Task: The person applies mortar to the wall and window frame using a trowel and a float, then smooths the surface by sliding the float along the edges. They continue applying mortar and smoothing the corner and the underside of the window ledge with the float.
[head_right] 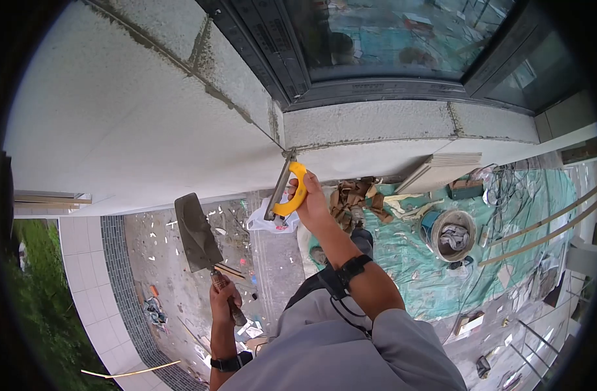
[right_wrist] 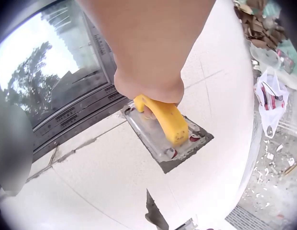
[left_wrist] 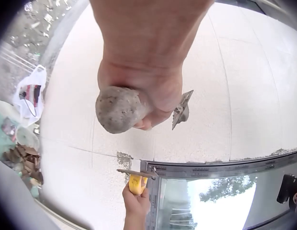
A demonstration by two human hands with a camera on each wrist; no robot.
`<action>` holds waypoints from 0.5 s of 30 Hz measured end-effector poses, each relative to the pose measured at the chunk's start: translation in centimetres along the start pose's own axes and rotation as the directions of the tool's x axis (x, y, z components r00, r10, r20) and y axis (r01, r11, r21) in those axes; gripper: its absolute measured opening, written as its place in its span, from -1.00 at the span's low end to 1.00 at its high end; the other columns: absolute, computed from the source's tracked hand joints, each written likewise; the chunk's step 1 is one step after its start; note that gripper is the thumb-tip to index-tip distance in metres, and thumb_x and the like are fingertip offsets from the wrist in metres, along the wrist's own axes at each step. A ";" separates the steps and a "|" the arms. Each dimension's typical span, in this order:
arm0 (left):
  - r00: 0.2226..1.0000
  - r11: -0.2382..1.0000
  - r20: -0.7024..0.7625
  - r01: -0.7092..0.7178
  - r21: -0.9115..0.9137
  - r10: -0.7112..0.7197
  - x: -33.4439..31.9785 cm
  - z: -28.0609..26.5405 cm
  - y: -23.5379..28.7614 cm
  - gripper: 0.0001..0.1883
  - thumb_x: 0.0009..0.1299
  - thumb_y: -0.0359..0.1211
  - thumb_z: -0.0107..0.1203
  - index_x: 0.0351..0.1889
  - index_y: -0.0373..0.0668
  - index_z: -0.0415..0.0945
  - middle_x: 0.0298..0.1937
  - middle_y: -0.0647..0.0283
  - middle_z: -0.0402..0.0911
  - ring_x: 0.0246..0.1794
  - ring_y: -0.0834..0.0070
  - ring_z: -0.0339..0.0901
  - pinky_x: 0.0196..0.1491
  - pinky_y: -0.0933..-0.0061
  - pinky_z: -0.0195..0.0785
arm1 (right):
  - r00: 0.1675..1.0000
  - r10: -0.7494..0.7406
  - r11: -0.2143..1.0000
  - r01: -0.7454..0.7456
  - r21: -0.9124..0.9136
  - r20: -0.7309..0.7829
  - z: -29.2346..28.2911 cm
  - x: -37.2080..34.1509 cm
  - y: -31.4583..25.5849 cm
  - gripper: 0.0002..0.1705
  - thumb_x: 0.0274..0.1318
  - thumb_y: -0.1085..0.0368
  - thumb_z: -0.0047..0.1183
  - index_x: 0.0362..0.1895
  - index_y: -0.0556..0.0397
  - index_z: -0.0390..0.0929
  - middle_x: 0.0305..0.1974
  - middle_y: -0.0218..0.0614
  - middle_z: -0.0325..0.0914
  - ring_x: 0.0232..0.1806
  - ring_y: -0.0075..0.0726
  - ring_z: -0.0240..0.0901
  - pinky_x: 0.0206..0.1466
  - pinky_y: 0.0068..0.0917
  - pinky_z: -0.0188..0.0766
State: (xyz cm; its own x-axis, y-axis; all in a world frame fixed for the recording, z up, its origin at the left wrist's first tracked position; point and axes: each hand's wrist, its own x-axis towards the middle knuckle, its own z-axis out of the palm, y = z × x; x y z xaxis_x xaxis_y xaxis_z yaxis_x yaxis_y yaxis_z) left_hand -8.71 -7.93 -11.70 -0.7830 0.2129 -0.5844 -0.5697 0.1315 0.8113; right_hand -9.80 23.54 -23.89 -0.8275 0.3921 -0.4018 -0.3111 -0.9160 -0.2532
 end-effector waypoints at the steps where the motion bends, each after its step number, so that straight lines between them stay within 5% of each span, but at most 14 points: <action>1: 1.000 1.000 -0.007 -0.004 -0.030 0.004 -0.2 -0.1 -0.1 -0.79 0.27 -0.45 0.09 -0.20 -0.17 0.29 -0.61 0.29 0.36 -0.79 0.53 0.31 -0.70 0.51 0.23 | 0.999 -0.032 0.999 0.033 0.031 -0.036 0.1 0.5 0.7 -0.74 0.41 0.09 -0.14 0.07 -0.16 0.28 -0.21 -0.33 0.43 -0.31 -0.37 0.37 -0.16 -0.33 0.42; 11: 0.998 1.000 -0.057 -0.004 -0.009 0.003 -1.1 -0.9 0.1 -0.78 0.27 -0.44 0.09 -0.19 -0.21 0.28 -0.61 0.26 0.37 -0.77 0.51 0.32 -0.69 0.51 0.23 | 0.963 -0.194 0.957 0.228 0.182 -0.188 2.2 4.9 6.0 -0.70 0.44 0.11 -0.18 0.17 -0.19 0.22 -0.16 -0.28 0.42 -0.28 -0.27 0.39 -0.09 -0.20 0.44; 15: 0.993 1.000 -0.118 0.002 0.009 -0.001 -1.2 -0.8 0.2 -0.81 0.23 -0.47 0.04 -0.24 -0.18 0.28 -0.64 0.30 0.31 -0.80 0.54 0.26 -0.72 0.53 0.18 | 0.952 -0.215 0.948 0.257 0.188 -0.220 3.3 5.5 6.7 -0.68 0.43 0.18 -0.15 0.20 -0.15 0.24 -0.25 -0.27 0.42 -0.33 -0.35 0.40 -0.21 -0.34 0.44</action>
State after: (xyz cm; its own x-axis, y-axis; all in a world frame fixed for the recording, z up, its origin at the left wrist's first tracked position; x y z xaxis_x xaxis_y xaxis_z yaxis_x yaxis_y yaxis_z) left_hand -8.07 -8.93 -10.87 -0.8067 0.0976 -0.5829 -0.5687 0.1401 0.8105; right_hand -17.98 19.27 -24.94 -0.6179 0.5886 -0.5213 -0.5956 -0.7833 -0.1783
